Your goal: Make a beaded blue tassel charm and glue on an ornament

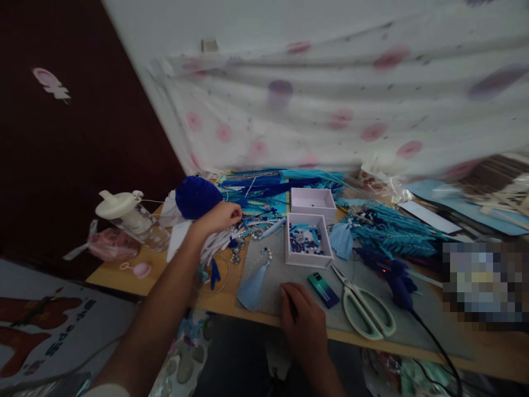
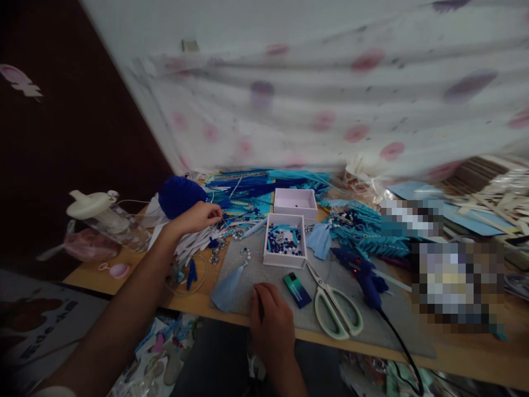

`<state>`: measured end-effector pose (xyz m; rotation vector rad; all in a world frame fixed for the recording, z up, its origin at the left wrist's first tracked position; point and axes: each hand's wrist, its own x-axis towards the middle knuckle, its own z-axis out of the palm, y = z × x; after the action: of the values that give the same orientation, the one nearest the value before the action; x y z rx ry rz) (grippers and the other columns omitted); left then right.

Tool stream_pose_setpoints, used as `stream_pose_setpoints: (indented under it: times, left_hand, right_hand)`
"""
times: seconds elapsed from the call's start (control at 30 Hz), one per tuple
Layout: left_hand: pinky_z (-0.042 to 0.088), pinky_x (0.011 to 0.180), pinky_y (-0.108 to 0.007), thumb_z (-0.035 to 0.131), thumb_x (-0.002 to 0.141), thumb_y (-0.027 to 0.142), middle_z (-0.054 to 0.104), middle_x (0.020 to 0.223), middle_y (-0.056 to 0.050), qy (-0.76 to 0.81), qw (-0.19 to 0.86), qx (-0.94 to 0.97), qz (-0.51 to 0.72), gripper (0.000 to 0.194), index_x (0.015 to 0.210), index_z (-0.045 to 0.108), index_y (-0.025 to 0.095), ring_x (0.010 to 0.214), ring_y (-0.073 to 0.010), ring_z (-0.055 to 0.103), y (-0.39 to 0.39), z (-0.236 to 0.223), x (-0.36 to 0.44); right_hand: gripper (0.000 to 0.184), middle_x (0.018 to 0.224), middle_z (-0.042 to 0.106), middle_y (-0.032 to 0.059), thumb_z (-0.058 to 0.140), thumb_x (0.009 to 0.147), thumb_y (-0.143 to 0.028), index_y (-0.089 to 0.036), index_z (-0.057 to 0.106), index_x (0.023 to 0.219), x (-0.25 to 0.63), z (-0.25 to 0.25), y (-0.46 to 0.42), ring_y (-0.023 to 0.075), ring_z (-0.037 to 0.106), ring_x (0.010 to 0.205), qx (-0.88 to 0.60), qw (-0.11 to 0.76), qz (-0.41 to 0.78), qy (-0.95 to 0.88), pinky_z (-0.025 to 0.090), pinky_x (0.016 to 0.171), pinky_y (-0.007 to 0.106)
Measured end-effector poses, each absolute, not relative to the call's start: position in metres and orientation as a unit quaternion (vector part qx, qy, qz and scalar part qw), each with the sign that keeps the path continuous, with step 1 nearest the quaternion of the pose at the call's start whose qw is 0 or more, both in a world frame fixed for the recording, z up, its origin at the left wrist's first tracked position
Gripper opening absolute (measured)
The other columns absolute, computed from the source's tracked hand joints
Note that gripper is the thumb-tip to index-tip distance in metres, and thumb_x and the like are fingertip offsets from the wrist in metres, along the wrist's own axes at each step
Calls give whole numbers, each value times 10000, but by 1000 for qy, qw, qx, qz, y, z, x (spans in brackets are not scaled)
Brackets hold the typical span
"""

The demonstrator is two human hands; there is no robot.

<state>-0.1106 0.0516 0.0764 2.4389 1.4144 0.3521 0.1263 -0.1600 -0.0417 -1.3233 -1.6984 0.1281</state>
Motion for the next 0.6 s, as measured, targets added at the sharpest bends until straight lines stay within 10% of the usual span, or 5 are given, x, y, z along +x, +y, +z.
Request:
stream_pose_setpoints:
  times: [0.6]
  left_hand:
    - [410, 647, -240, 597, 814, 255, 715, 746, -37, 482, 180, 853, 85, 174, 865, 725, 149, 694, -166, 636, 72, 91, -111]
  right_hand:
    - [220, 928, 743, 72, 501, 1005, -253, -172, 706, 997, 126, -39, -159, 190, 732, 817, -544, 477, 63, -688, 573, 742, 287]
